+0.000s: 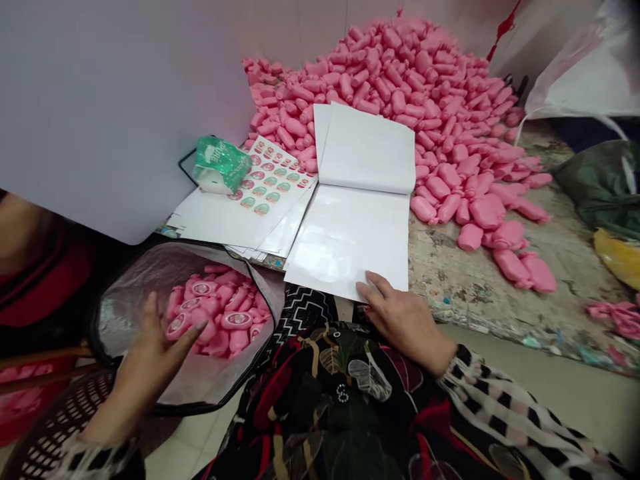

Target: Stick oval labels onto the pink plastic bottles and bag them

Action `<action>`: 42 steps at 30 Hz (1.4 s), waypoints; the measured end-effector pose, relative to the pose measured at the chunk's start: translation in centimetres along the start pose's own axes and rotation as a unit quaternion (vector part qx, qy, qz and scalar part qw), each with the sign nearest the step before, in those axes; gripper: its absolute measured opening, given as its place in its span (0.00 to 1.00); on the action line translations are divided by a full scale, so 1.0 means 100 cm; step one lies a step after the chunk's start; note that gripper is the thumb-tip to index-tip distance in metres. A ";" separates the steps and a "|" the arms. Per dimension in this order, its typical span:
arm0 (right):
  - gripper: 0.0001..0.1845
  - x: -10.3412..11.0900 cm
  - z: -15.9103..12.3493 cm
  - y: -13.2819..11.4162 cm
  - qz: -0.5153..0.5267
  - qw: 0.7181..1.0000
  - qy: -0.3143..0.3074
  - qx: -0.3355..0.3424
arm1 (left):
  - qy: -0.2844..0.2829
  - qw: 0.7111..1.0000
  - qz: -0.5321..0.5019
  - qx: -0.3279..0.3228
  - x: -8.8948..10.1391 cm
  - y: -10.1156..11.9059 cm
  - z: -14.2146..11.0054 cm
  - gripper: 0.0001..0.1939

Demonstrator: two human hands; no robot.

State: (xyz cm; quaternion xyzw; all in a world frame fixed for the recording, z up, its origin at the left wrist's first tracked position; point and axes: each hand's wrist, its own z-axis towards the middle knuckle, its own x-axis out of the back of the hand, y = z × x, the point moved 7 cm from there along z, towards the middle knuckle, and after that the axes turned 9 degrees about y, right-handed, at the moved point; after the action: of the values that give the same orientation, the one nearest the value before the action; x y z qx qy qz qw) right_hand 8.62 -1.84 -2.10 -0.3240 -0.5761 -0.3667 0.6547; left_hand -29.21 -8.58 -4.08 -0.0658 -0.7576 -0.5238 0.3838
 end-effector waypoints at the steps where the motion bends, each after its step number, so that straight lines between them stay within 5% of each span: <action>1: 0.21 -0.002 0.000 -0.001 -0.012 1.000 -0.003 0.007 | 0.017 0.999 0.042 -0.001 0.004 -0.002 -0.003 0.46; 4: 0.21 -0.003 0.000 -0.002 -0.023 1.000 -0.003 0.018 | -0.004 0.999 0.037 0.031 -0.003 0.002 -0.018 0.43; 14: 0.13 0.031 0.017 0.030 -0.010 0.994 0.086 -0.073 | -0.109 0.982 -0.019 -0.152 -0.055 0.074 -0.057 0.27; 24: 0.10 0.071 0.052 0.048 -0.024 0.997 0.029 0.062 | -0.166 0.919 0.023 -0.357 -0.109 0.135 -0.031 0.18; 32: 0.09 0.131 0.148 0.116 -0.022 0.999 0.033 0.019 | -0.109 0.851 0.067 -0.510 -0.131 0.187 0.003 0.16; 38: 0.15 0.198 0.246 0.185 -0.139 0.975 0.165 -0.054 | -0.117 0.799 0.092 -0.582 -0.165 0.208 0.017 0.17; 42: 0.15 0.214 0.299 0.213 -0.114 0.965 0.220 -0.090 | -0.136 0.783 0.093 -0.599 -0.181 0.221 0.034 0.17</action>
State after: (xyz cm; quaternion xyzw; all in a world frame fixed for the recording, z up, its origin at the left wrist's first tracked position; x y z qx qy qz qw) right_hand 12.73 32.30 22.88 -0.2251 -0.4155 -0.5516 0.6873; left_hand -7.27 9.50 0.04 -0.4231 -0.3256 -0.8199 0.2066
